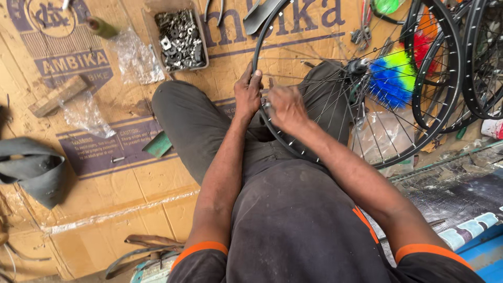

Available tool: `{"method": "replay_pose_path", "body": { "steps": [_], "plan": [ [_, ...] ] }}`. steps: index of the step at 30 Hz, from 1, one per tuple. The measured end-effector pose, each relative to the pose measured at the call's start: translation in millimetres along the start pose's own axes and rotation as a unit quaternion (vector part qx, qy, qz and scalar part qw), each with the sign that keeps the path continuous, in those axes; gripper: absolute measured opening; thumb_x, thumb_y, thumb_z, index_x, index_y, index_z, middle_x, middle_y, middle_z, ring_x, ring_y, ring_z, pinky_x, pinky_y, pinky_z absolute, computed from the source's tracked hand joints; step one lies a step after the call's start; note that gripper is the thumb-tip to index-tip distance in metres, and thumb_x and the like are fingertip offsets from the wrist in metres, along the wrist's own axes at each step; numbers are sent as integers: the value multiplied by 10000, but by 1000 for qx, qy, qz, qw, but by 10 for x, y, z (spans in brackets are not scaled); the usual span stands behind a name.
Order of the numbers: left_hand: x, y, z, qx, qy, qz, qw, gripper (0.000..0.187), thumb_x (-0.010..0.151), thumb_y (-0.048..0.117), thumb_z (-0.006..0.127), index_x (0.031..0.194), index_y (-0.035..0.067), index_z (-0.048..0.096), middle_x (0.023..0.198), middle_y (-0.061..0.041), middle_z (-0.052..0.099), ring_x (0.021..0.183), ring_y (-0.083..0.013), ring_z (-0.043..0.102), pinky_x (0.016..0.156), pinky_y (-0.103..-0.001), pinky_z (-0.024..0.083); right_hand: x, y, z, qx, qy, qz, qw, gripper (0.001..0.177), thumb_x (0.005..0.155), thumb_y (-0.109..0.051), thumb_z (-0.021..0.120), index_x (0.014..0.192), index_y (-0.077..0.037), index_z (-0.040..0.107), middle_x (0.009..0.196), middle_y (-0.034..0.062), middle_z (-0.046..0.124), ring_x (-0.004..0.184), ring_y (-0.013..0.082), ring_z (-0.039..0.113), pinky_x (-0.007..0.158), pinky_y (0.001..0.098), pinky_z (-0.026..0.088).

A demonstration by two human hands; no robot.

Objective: The person sits on the floor and uses a spoke wrench to tighten the nipples on a bicycle wheel rim. They rotate the wheel to access different spokes and continue the adjustment process throughout the clip.

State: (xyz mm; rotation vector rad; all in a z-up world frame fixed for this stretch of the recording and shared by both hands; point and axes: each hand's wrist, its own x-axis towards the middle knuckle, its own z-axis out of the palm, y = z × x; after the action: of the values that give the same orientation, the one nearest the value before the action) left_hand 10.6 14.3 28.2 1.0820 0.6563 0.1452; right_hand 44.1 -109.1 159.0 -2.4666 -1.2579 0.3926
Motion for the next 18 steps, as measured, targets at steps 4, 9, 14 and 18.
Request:
{"method": "replay_pose_path", "body": {
  "steps": [4, 9, 14, 18],
  "plan": [
    [-36, 29, -23, -7, -12, 12, 1000, 484, 1039, 255, 607, 1469, 37, 578, 689, 32, 510, 603, -61, 445, 519, -257, 385, -91, -20, -29, -42, 46, -84, 995, 230, 802, -146, 753, 972, -18, 665, 1108, 169, 664, 1012, 344, 645, 928, 508, 465],
    [83, -10, -33, 24, -10, 4, 1000, 500, 1039, 327, 585, 1462, 61, 566, 672, 9, 564, 575, -73, 488, 503, -265, 418, 79, 152, -94, 34, -58, 2, 998, 143, 908, -114, 756, 984, -21, 679, 1020, 146, 668, 994, 359, 650, 917, 481, 511],
    [144, 32, -66, 22, -6, 4, 1000, 540, 1056, 422, 524, 1489, 101, 562, 715, 1, 557, 604, -70, 489, 517, -260, 436, -120, -20, -286, 47, 85, -85, 992, 174, 904, -55, 719, 1051, -2, 643, 1164, 188, 667, 1059, 377, 659, 971, 484, 516],
    [45, -45, -45, -10, -11, -21, 1000, 574, 1049, 489, 511, 1477, 112, 580, 703, -13, 576, 584, -80, 487, 518, -260, 438, -479, -25, -488, 6, -5, -97, 995, 188, 864, -71, 710, 1024, -15, 628, 1197, 169, 672, 1052, 340, 679, 931, 482, 508]
  ]
}}
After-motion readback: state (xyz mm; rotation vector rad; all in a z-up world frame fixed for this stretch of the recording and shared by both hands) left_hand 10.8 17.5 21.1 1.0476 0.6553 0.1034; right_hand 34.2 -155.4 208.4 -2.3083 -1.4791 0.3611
